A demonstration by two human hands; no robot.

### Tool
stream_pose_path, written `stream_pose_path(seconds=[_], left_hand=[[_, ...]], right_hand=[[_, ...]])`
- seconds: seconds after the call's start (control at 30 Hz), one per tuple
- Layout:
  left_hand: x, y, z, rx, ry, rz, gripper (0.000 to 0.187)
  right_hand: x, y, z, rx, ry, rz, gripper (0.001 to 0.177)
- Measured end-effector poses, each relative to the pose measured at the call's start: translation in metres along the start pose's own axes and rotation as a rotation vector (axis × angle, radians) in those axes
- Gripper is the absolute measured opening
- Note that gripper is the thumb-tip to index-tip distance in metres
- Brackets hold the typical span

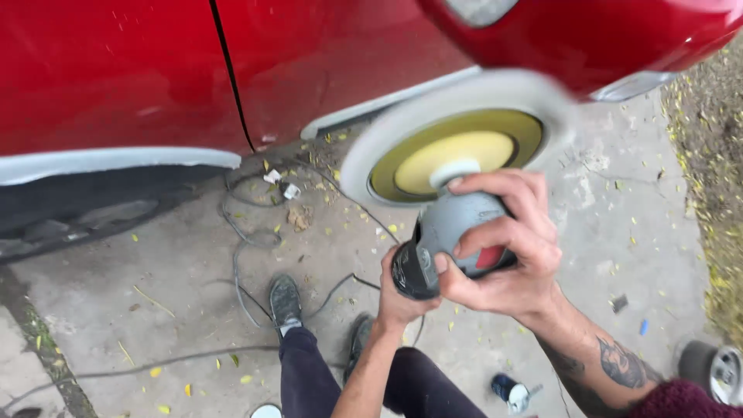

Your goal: The person uses a power polisher with a yellow foam pad to buff the red paint on the side of a car. They work on the area around the side mirror and the front fender, moving the tool in circular motions to smooth the surface.

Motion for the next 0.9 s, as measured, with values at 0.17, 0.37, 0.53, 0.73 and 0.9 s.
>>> stream_pose_path(seconds=[0.17,0.37,0.53,0.73,0.9], left_hand=[[0.028,0.008,0.005,0.016,0.185,0.008,0.105],[0.115,-0.058,0.057,0.053,0.405,-0.019,0.096],[0.189,-0.089,0.013,0.132,0.667,-0.003,0.098],[0.175,-0.090,-0.080,0.315,1.019,-0.090,0.110],[0.135,-0.084,-0.127,0.640,1.029,-0.274,0.112]], right_hand=[[-0.008,-0.011,-0.016,0.056,-0.068,-0.089,0.025],[-0.012,0.028,-0.025,0.192,-0.216,-0.187,0.024],[-0.025,0.045,-0.038,0.294,-0.389,-0.325,0.023],[-0.056,0.036,-0.075,0.511,-0.514,-0.494,0.028],[-0.075,0.020,-0.106,0.858,-0.487,-0.527,0.033]])
Point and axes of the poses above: each hand's wrist, its own x-axis towards the middle knuckle, its own y-axis out of the palm, z = x × y, the point moved 9 cm from there along x, towards the middle knuckle, and after that the axes turned 11 degrees about -z, right-handed, at the moved point
